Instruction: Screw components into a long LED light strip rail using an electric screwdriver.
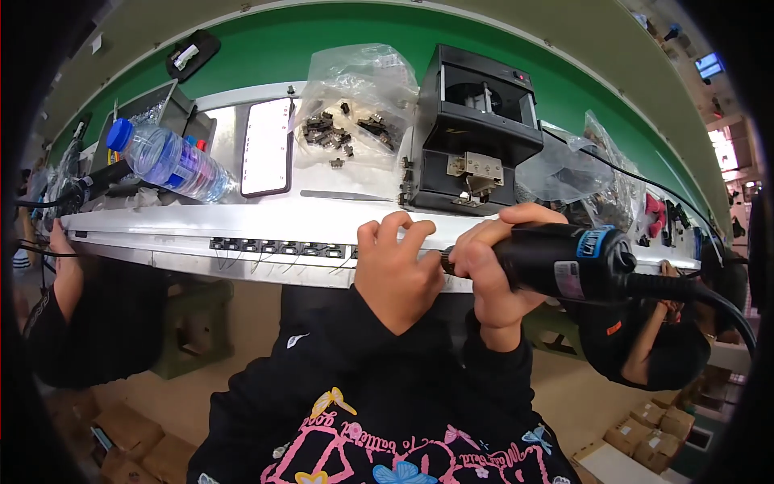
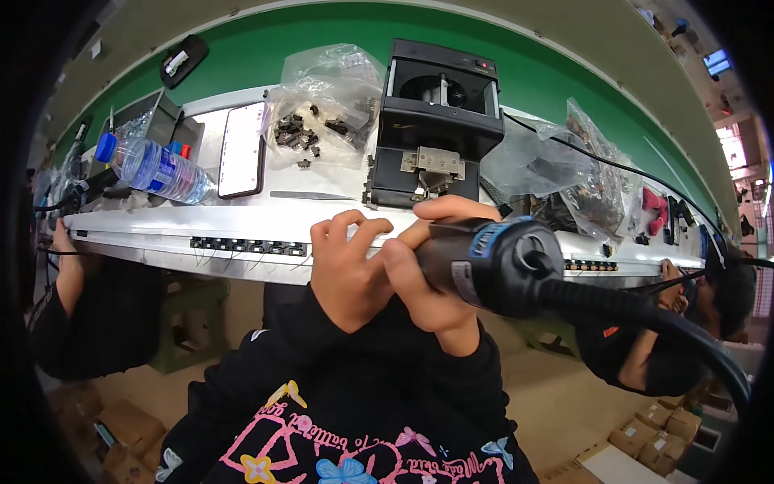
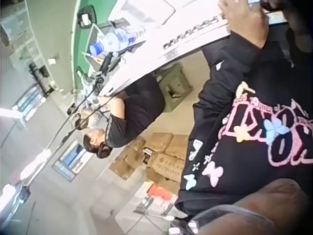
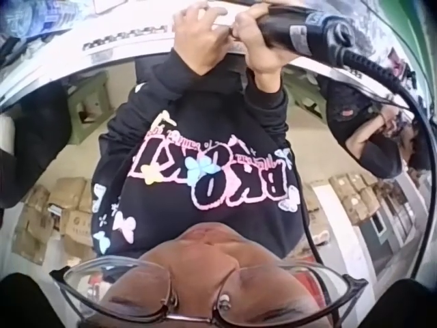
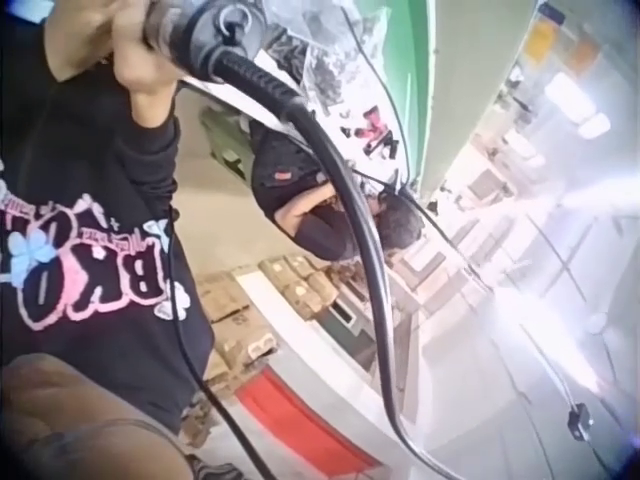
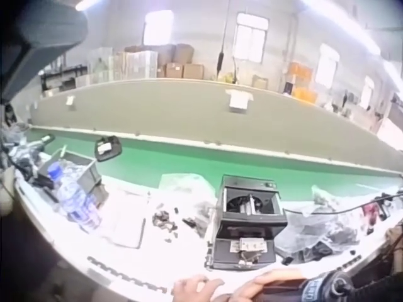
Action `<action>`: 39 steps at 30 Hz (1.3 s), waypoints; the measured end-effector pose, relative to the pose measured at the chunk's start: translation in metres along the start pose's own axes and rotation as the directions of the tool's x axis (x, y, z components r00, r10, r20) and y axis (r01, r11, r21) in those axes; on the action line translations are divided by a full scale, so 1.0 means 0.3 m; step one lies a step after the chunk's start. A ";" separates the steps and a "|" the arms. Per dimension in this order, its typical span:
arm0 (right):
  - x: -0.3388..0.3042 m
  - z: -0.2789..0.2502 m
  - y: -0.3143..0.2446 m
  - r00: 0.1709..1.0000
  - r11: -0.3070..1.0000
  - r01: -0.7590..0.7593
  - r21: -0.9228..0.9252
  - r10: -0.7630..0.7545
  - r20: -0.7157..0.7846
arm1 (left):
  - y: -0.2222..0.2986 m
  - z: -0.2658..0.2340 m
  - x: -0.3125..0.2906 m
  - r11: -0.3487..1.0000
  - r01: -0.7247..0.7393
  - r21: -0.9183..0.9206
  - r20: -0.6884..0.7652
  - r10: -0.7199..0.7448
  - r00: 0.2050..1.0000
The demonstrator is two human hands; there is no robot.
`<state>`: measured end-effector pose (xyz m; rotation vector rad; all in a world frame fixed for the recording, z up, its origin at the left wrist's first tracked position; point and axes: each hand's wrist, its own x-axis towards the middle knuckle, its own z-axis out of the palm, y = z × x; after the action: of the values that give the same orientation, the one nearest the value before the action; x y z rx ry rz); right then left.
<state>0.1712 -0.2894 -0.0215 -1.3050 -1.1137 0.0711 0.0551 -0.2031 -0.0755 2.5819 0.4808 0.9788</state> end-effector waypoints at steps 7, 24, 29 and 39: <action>-0.003 -0.022 -0.008 0.998 0.999 0.038 -0.023 -0.039 -0.045 | 0.020 0.012 0.017 1.000 -0.015 0.003 0.019 0.015 1.000; 0.068 0.056 -0.055 0.881 0.987 -0.071 -0.143 -0.005 -0.474 | 0.016 0.015 0.016 0.998 -0.040 -0.045 0.055 0.043 0.998; 0.162 0.016 -0.185 0.802 1.000 0.014 0.006 -0.008 -0.597 | 0.010 0.006 0.011 0.997 -0.019 -0.070 0.040 0.022 0.999; 0.023 -0.056 -0.107 0.811 0.995 0.001 0.095 0.055 -0.582 | 0.001 -0.079 0.049 0.987 -0.008 -0.163 0.178 0.038 0.983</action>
<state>0.1694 -0.3081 0.0104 -1.1457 -0.5505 -0.2474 0.0492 -0.1927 -0.0503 2.5035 0.3104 0.7479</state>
